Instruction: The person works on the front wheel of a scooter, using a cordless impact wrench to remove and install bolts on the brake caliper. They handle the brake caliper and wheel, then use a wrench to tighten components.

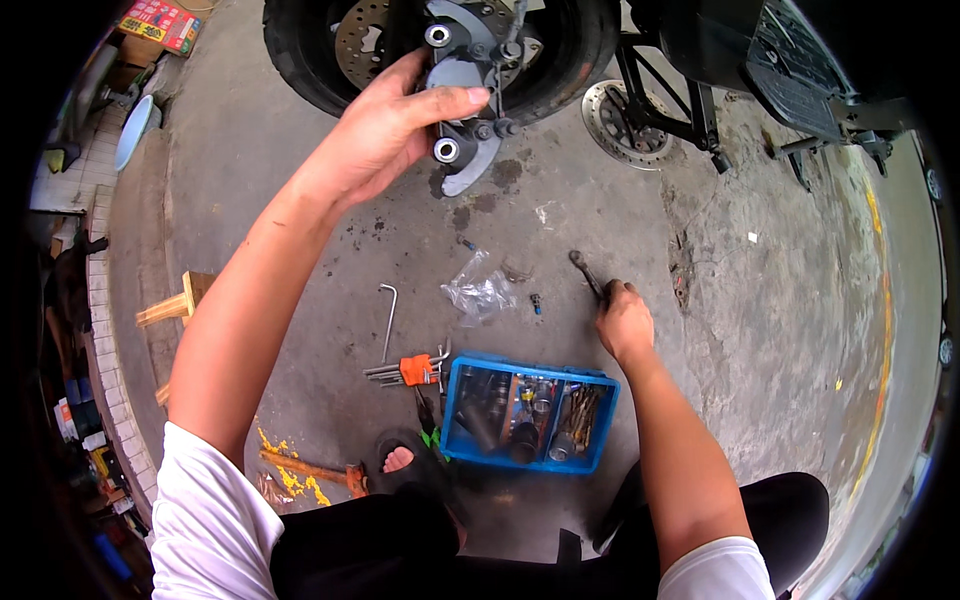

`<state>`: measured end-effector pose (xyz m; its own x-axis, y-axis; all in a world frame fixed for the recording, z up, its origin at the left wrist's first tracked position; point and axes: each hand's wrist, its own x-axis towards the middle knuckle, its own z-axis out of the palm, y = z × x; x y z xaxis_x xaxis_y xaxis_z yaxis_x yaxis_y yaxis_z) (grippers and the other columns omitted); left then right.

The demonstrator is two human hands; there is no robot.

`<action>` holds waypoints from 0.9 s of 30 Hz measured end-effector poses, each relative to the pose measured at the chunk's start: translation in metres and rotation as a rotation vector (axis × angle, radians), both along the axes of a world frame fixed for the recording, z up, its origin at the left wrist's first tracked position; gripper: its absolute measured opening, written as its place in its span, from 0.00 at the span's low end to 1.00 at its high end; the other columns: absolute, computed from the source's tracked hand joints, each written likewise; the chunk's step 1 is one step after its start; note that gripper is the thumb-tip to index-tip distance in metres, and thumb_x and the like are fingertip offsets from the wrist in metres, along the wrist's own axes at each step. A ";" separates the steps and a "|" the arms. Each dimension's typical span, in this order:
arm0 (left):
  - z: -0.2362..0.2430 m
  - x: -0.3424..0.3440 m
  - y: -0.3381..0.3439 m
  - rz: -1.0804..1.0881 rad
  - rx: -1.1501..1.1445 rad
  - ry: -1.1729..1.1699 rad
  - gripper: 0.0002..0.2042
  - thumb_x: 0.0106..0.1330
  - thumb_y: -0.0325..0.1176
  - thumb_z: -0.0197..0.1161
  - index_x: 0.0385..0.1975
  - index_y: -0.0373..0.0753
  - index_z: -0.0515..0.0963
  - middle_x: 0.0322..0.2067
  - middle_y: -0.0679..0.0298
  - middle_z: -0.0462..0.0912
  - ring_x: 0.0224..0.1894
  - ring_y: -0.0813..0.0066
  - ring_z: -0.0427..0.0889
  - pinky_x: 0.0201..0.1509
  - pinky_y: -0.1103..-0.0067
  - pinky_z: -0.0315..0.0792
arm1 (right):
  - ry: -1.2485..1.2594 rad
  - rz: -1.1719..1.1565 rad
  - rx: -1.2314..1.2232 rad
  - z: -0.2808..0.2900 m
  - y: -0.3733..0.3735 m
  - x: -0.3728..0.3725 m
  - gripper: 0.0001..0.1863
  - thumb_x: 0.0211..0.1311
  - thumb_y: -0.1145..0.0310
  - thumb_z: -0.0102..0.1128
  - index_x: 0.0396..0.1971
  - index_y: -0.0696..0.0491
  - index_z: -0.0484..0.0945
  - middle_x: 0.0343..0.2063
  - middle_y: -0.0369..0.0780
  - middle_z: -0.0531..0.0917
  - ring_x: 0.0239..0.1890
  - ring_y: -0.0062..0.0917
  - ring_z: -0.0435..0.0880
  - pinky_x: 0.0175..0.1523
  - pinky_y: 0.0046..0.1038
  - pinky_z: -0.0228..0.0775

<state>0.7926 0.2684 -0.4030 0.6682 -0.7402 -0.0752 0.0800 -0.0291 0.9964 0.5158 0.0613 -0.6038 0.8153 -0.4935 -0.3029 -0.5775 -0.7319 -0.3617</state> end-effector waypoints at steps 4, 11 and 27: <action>0.007 -0.004 0.002 -0.029 -0.025 0.030 0.32 0.64 0.37 0.70 0.64 0.31 0.63 0.53 0.60 0.75 0.55 0.73 0.75 0.59 0.70 0.73 | 0.026 -0.017 -0.011 0.002 0.001 0.003 0.10 0.61 0.68 0.56 0.39 0.58 0.77 0.45 0.53 0.81 0.50 0.51 0.80 0.56 0.46 0.74; 0.005 -0.004 0.004 0.005 -0.029 0.009 0.32 0.65 0.39 0.69 0.63 0.31 0.63 0.53 0.56 0.77 0.55 0.69 0.78 0.60 0.70 0.73 | 0.001 -0.019 0.002 -0.006 -0.008 -0.001 0.11 0.61 0.68 0.57 0.39 0.58 0.78 0.45 0.53 0.83 0.51 0.49 0.81 0.57 0.43 0.73; 0.009 -0.005 0.004 -0.040 -0.048 0.006 0.30 0.68 0.37 0.66 0.64 0.28 0.62 0.52 0.52 0.79 0.55 0.65 0.81 0.60 0.69 0.75 | -0.092 -0.038 0.073 0.015 0.002 0.020 0.12 0.61 0.67 0.58 0.41 0.57 0.80 0.44 0.51 0.83 0.50 0.48 0.81 0.56 0.43 0.73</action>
